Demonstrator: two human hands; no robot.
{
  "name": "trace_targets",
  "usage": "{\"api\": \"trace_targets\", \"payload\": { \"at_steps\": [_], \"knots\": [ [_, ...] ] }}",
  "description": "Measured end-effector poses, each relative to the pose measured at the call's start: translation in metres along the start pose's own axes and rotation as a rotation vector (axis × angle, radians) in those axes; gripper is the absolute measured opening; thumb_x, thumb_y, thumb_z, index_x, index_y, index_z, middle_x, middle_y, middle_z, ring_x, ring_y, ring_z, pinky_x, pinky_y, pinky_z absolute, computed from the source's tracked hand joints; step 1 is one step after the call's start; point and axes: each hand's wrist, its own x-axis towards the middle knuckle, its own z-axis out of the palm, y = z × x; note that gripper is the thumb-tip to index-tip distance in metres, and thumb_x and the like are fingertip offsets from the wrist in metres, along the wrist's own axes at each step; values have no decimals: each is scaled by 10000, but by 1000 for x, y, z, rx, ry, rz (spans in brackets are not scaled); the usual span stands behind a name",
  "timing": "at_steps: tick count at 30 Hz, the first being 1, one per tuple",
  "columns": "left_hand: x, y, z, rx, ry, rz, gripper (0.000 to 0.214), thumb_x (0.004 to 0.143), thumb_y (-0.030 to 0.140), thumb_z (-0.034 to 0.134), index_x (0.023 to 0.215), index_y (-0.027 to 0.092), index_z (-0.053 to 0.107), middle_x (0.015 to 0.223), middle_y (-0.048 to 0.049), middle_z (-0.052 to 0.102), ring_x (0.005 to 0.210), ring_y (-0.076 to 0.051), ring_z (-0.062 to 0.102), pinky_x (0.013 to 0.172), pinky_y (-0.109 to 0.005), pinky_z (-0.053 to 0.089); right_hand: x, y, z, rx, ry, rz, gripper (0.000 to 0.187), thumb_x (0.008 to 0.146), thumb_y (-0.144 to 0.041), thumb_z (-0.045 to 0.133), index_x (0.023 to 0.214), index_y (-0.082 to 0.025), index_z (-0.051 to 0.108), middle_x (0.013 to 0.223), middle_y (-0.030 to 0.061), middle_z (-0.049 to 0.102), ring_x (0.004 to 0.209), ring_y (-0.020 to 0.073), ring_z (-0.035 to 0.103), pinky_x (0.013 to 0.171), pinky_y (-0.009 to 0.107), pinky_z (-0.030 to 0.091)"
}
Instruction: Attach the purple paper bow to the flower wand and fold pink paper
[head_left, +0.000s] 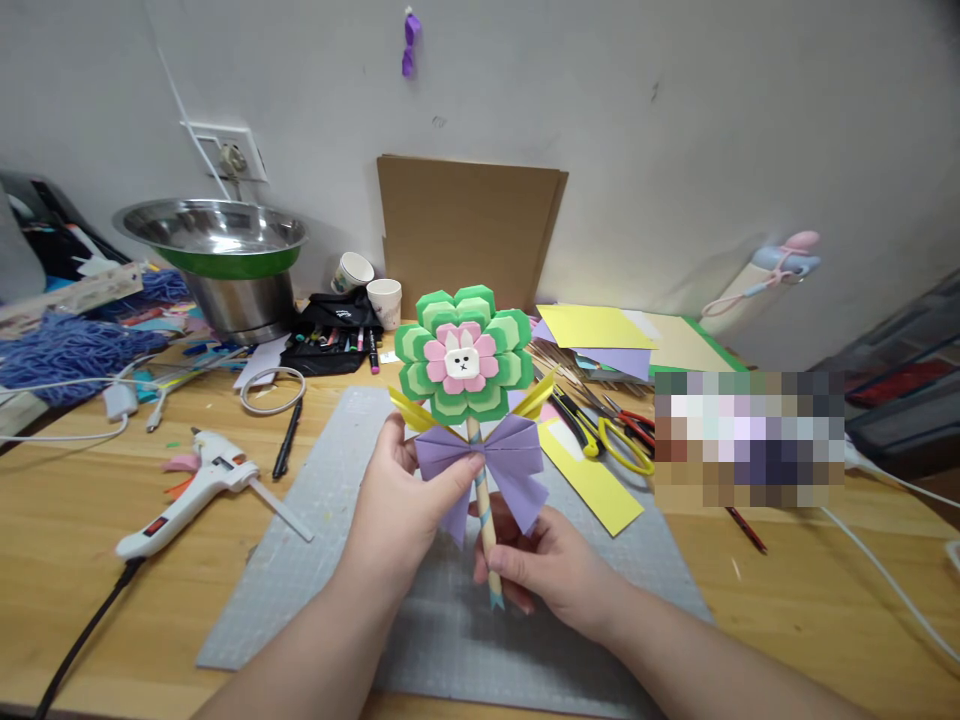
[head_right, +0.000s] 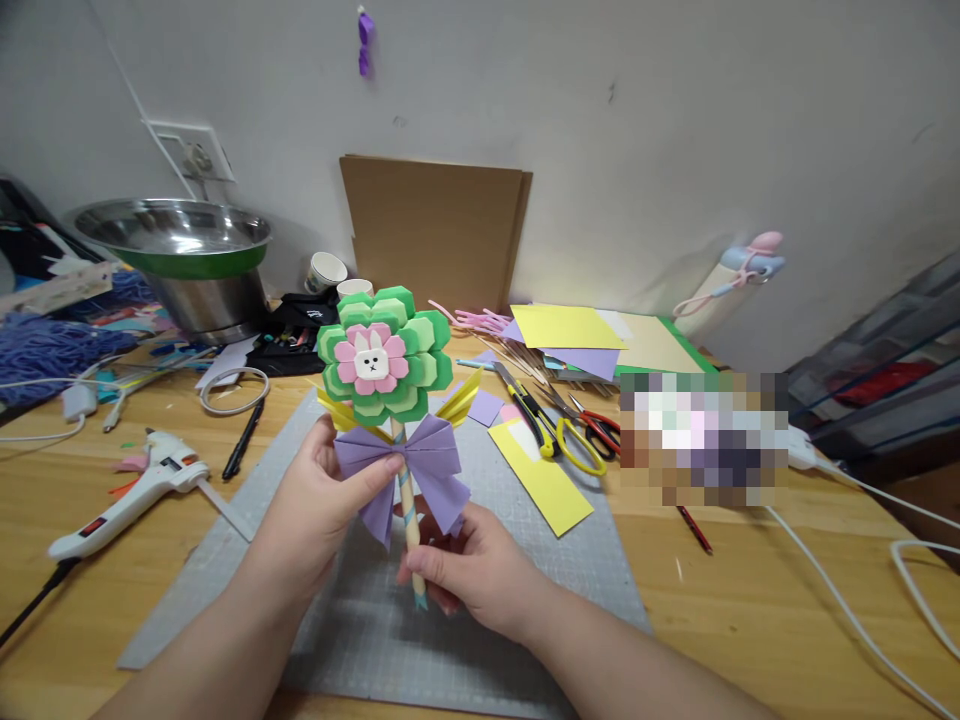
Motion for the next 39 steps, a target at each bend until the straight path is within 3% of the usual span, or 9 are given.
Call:
{"api": "trace_targets", "payload": {
  "at_steps": [11, 21, 39],
  "knots": [
    [1, 2, 3, -26, 27, -6, 500, 610, 187, 805, 1029, 205, 532, 976, -65, 734, 920, -256, 690, 799, -350, 525, 1, -1, 1, -11, 10, 10, 443, 698, -508, 743, 890, -156, 555, 664, -7, 631, 380, 48, 412, 370, 204, 315],
    [3, 4, 2, -3, 9, -18, 497, 668, 185, 783, 1091, 192, 521, 1054, -75, 710, 963, -241, 674, 807, -324, 524, 2, 1, -2, -12, 6, -2, 482, 713, -497, 740, 984, -149, 547, 671, -10, 634, 382, 46, 412, 374, 199, 319],
    [7, -6, 0, 21, 19, -12, 447, 694, 220, 773, 1060, 192, 518, 1075, -70, 700, 985, -234, 665, 771, -291, 524, 2, -3, -1, 22, -7, -5, 426, 725, -472, 739, 927, -147, 551, 663, -6, 631, 407, 48, 416, 385, 187, 321]
  ]
}}
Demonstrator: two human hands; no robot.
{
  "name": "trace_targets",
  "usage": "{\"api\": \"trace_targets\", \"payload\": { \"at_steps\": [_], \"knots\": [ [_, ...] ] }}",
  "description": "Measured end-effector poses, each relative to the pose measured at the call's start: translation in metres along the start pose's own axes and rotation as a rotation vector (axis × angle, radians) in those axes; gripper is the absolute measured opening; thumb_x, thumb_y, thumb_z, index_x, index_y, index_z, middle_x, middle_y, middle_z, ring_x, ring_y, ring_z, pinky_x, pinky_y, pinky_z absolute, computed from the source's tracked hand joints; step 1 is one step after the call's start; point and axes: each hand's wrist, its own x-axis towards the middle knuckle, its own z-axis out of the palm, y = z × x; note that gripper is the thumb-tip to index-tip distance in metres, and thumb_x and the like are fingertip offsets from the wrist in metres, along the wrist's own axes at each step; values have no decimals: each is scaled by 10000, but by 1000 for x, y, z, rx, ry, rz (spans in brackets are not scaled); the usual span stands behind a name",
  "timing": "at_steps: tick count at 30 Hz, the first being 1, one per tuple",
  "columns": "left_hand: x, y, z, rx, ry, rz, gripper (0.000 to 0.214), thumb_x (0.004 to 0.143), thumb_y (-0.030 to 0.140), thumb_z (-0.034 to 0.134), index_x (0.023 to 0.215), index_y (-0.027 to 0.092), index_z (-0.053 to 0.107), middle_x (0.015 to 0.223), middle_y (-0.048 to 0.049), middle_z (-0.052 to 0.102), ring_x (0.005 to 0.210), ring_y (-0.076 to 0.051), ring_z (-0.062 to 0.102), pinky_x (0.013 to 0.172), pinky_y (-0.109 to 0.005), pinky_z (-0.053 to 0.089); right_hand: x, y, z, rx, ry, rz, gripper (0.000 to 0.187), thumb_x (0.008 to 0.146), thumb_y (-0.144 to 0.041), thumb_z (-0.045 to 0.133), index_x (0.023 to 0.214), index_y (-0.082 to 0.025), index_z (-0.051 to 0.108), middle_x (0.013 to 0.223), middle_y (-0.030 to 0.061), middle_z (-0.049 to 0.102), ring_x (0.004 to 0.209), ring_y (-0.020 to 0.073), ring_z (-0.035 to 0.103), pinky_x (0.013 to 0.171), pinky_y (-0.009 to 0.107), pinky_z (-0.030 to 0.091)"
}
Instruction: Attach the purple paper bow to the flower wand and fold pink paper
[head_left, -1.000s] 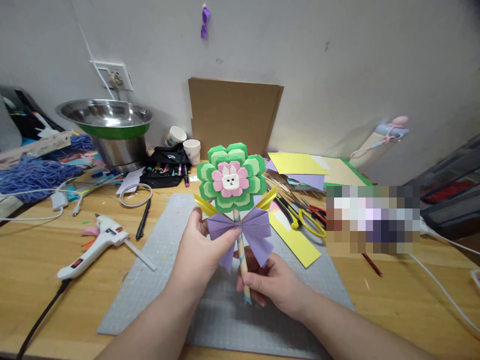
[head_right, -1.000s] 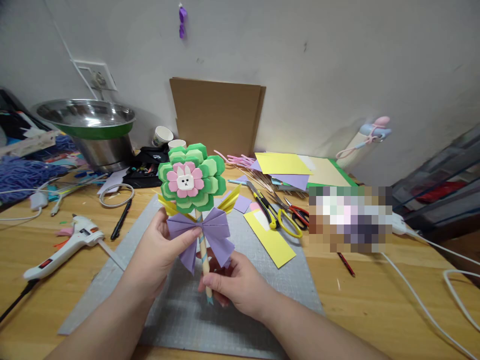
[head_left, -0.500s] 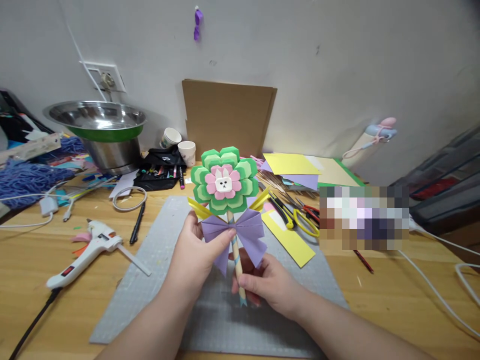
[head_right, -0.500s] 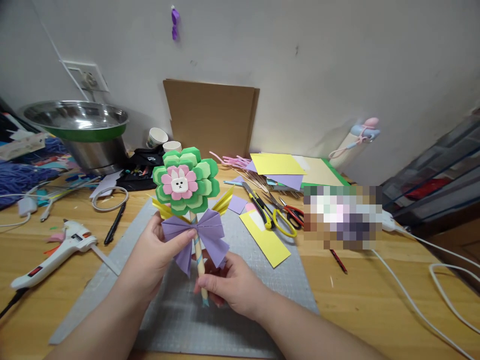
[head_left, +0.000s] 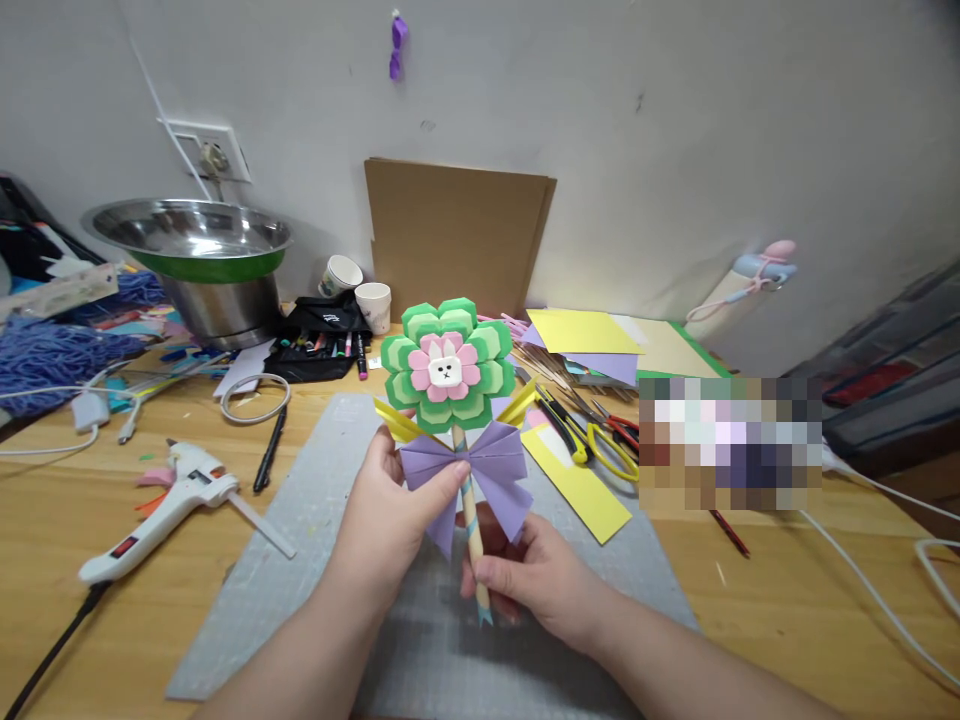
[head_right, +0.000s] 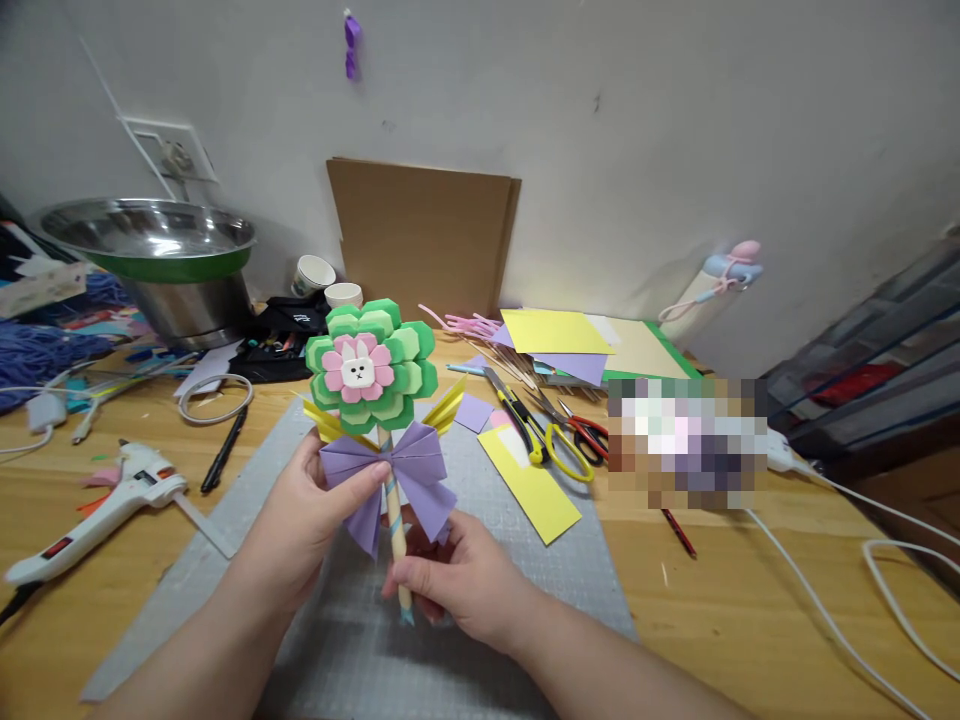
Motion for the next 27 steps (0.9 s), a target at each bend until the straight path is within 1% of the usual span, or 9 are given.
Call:
{"api": "trace_targets", "payload": {
  "at_steps": [4, 9, 17, 23, 27],
  "knots": [
    [0, 0, 0, -1, -6, 2, 445, 693, 225, 773, 1061, 191, 525, 1068, -69, 704, 989, -238, 665, 776, -296, 523, 0, 0, 0, 4, -1, 0, 383, 739, -451, 733, 895, -152, 551, 662, -7, 628, 401, 44, 407, 390, 189, 318],
    [-1, 1, 0, 1, -6, 5, 410, 685, 230, 777, 1018, 181, 542, 1090, -78, 696, 1013, -248, 656, 811, -312, 516, -1, 2, 0, 7, -7, -3, 376, 745, -426, 735, 926, -150, 555, 667, -3, 634, 417, 49, 424, 398, 187, 321],
    [0, 0, 0, 19, -17, 3, 457, 706, 239, 774, 1084, 186, 523, 994, -50, 702, 865, -197, 670, 726, -282, 524, 0, 2, -2, 16, 3, -4, 413, 733, -441, 744, 948, -145, 553, 665, -1, 640, 416, 51, 423, 395, 189, 325],
    [0, 0, -1, 10, -21, -8, 445, 712, 257, 774, 1066, 184, 514, 1004, -55, 698, 905, -213, 671, 724, -285, 527, 0, 2, -2, 17, 13, 5, 398, 722, -445, 749, 900, -153, 547, 665, -4, 643, 427, 53, 431, 402, 191, 333],
    [1, -1, 0, 13, -19, 3, 411, 710, 254, 777, 1024, 183, 522, 1044, -59, 690, 961, -219, 661, 758, -287, 521, 1, -2, 0, 20, 19, 13, 401, 713, -445, 757, 888, -155, 544, 653, -9, 638, 422, 51, 426, 398, 188, 327]
  ]
}}
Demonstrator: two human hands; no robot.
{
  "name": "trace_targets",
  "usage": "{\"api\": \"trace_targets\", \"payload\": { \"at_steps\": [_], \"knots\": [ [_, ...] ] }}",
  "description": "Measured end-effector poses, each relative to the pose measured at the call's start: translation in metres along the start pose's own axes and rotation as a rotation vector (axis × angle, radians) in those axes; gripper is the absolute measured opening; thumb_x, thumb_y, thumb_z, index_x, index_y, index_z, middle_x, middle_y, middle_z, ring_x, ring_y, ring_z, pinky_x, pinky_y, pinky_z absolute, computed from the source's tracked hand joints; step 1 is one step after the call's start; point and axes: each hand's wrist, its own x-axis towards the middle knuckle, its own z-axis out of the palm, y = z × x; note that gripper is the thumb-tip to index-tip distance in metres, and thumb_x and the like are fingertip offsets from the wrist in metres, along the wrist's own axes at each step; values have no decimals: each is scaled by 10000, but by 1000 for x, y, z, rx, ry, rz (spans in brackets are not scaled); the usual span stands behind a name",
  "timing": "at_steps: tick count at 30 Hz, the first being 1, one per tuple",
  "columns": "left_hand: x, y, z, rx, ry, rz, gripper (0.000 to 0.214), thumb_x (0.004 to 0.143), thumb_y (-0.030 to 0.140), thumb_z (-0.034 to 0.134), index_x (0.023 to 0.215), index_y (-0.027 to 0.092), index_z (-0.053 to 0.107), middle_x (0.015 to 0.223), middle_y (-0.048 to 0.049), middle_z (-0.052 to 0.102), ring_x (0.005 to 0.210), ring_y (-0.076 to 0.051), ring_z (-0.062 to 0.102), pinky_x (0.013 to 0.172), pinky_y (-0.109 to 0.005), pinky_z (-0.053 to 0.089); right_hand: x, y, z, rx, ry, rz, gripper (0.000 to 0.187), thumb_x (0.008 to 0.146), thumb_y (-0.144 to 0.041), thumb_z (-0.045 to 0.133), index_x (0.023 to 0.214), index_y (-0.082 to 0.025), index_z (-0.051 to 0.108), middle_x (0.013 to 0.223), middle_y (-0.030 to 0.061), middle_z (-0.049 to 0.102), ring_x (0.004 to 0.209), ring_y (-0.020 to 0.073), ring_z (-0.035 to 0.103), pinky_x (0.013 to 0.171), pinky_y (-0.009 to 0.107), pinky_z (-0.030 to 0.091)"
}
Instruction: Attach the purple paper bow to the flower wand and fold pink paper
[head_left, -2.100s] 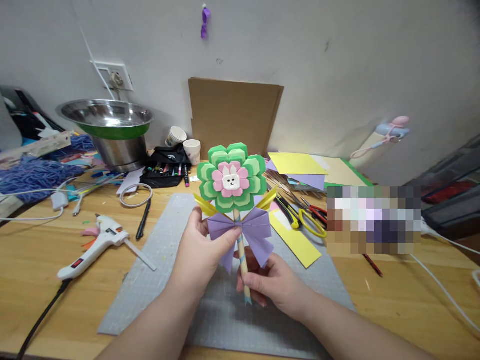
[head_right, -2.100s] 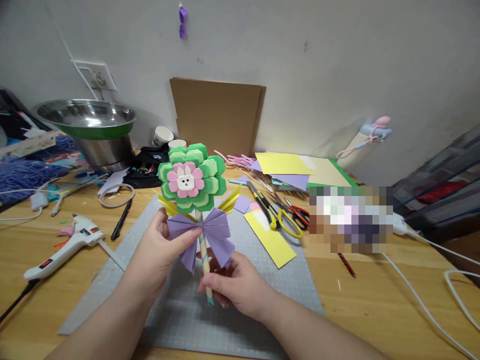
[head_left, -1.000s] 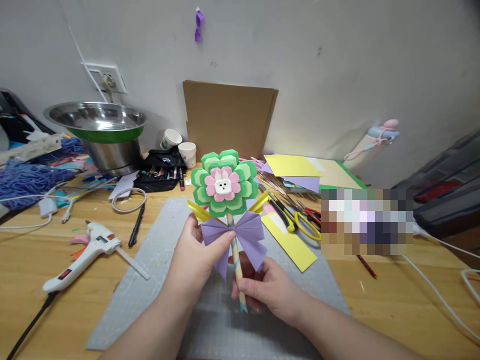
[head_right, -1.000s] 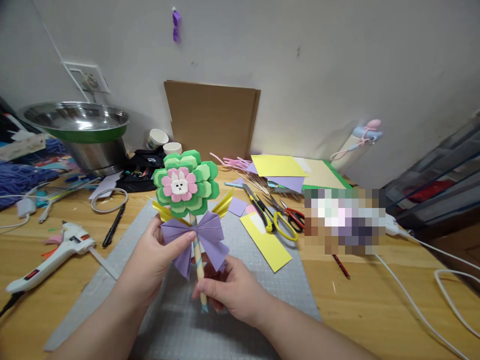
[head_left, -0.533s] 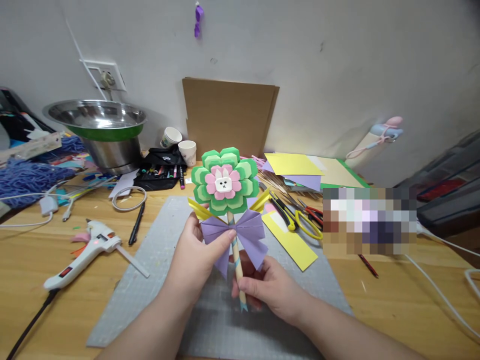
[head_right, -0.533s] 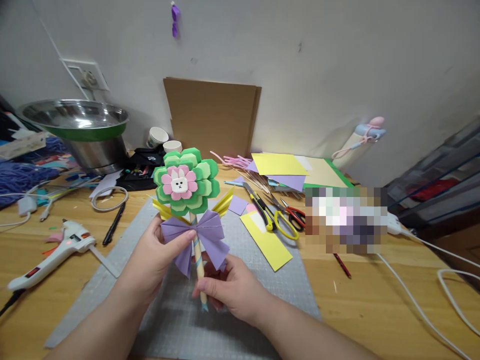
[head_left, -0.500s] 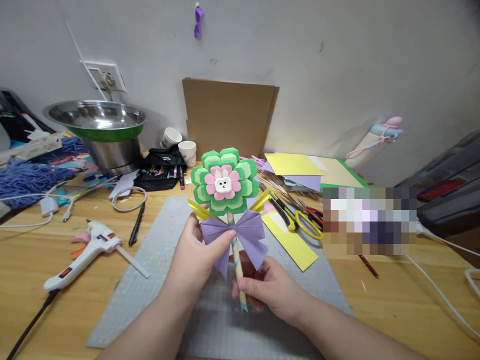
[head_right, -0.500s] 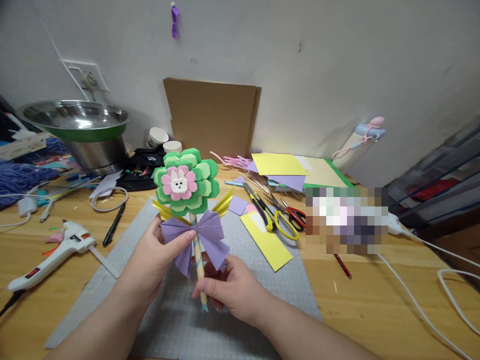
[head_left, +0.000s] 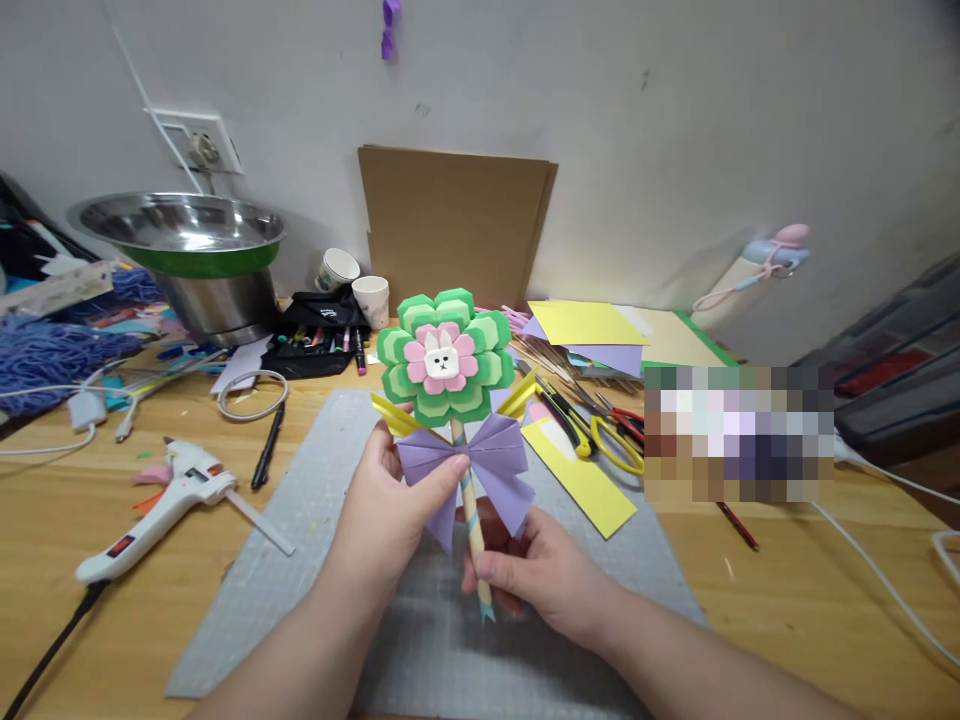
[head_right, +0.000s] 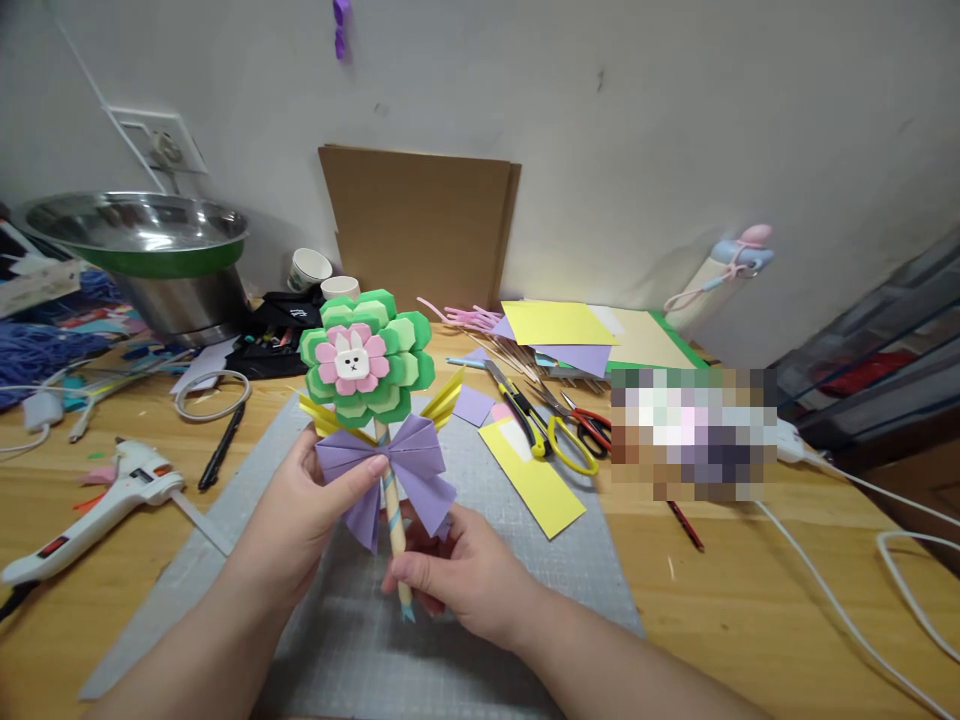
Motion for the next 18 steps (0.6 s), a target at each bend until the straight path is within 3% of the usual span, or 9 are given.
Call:
{"api": "trace_targets", "payload": {
  "at_steps": [18],
  "knots": [
    [0, 2, 2, -7, 42, -11, 521, 657, 233, 791, 1095, 181, 515, 1067, -89, 706, 986, -258, 670, 807, -332, 522, 0, 4, -1, -23, 6, 13, 411, 716, -479, 742, 883, -164, 538, 661, -7, 632, 427, 58, 403, 407, 207, 312]
  ]
}}
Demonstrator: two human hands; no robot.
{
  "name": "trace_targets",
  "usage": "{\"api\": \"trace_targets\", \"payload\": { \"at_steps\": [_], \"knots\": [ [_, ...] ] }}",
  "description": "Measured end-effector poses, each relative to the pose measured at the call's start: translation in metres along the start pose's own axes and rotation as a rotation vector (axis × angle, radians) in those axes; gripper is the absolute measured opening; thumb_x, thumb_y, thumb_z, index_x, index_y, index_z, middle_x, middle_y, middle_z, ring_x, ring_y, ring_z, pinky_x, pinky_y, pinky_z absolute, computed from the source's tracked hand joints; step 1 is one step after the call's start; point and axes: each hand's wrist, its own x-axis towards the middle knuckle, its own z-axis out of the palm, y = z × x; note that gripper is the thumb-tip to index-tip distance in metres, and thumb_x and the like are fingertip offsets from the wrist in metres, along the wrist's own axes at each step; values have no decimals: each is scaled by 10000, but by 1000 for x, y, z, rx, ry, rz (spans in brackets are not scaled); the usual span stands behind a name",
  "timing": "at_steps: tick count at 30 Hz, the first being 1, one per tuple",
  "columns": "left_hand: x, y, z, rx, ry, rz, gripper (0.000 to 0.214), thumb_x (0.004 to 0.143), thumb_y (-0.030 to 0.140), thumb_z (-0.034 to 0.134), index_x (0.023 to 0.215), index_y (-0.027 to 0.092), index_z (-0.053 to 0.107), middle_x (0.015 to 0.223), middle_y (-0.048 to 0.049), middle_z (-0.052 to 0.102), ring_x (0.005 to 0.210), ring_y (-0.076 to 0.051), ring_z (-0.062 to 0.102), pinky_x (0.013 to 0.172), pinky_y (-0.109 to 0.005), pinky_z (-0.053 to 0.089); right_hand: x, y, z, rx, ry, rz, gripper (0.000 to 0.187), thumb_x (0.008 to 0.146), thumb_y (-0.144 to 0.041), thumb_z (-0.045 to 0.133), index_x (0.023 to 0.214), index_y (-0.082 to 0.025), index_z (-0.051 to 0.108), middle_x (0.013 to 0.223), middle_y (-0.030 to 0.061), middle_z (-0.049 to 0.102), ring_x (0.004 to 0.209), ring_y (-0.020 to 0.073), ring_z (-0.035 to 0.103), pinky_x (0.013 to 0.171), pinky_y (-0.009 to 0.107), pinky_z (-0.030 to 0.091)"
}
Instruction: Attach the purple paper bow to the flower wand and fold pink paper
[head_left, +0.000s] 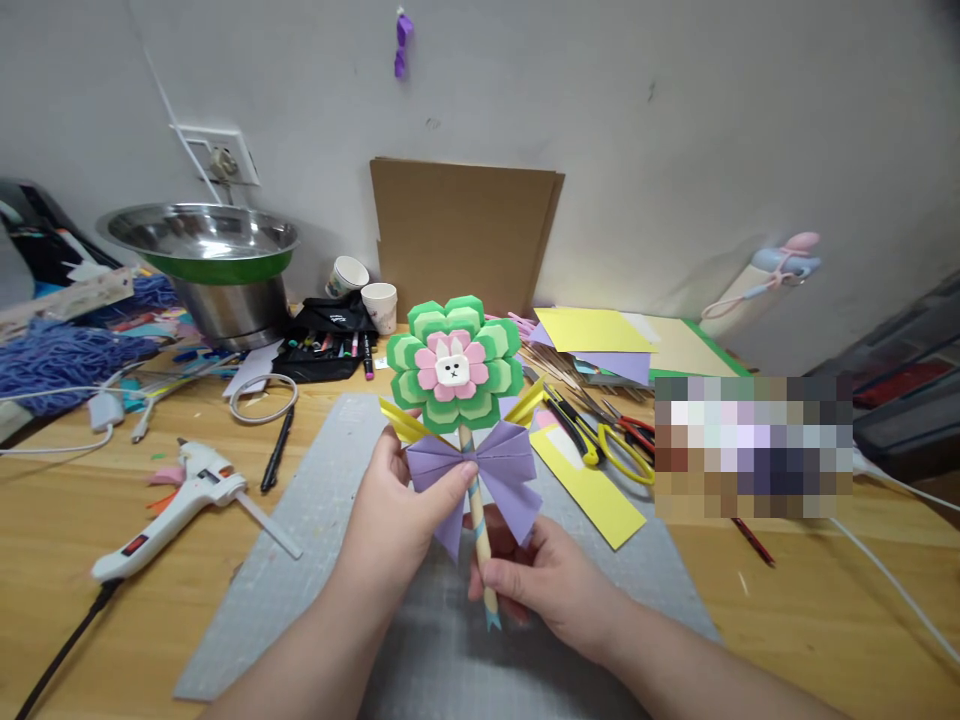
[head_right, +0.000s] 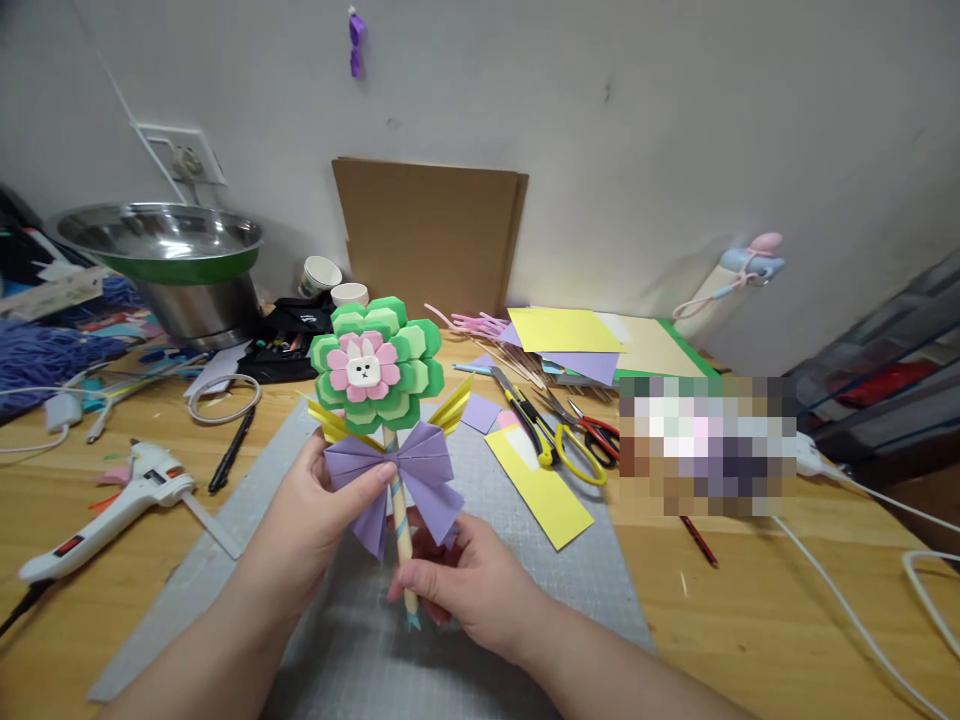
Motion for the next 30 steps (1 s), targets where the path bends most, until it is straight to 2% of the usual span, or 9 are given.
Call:
{"api": "trace_targets", "payload": {
  "at_steps": [5, 11, 16, 30],
  "knots": [
    [-3, 0, 1, 57, 22, 14, 502, 657, 233, 781, 1080, 187, 515, 1077, -89, 693, 1015, -271, 653, 848, -364, 503, -1, 1, -1, -20, -4, -8, 405, 715, -505, 734, 835, -162, 554, 664, -6, 620, 418, 56, 395, 406, 216, 306],
    [-7, 4, 5, 105, 67, 33, 428, 643, 225, 763, 989, 195, 512, 953, -52, 701, 902, -244, 672, 762, -328, 506, -1, 2, -2, -58, -16, -31, 373, 744, -498, 710, 742, -145, 592, 676, 14, 611, 452, 62, 392, 433, 231, 302],
    [-10, 6, 8, 118, 81, 24, 378, 616, 205, 740, 904, 220, 497, 798, -3, 700, 789, -224, 674, 679, -298, 483, -2, 2, -3, -71, 16, -29, 376, 722, -500, 731, 736, -141, 623, 671, 12, 604, 481, 74, 403, 435, 232, 292],
    [-8, 5, 7, 19, 61, -3, 442, 602, 204, 780, 965, 199, 528, 888, -42, 732, 824, -228, 697, 707, -294, 519, -2, 4, -5, -25, 7, -11, 343, 722, -454, 753, 779, -132, 650, 671, 18, 624, 469, 71, 418, 443, 230, 315]
  ]
}}
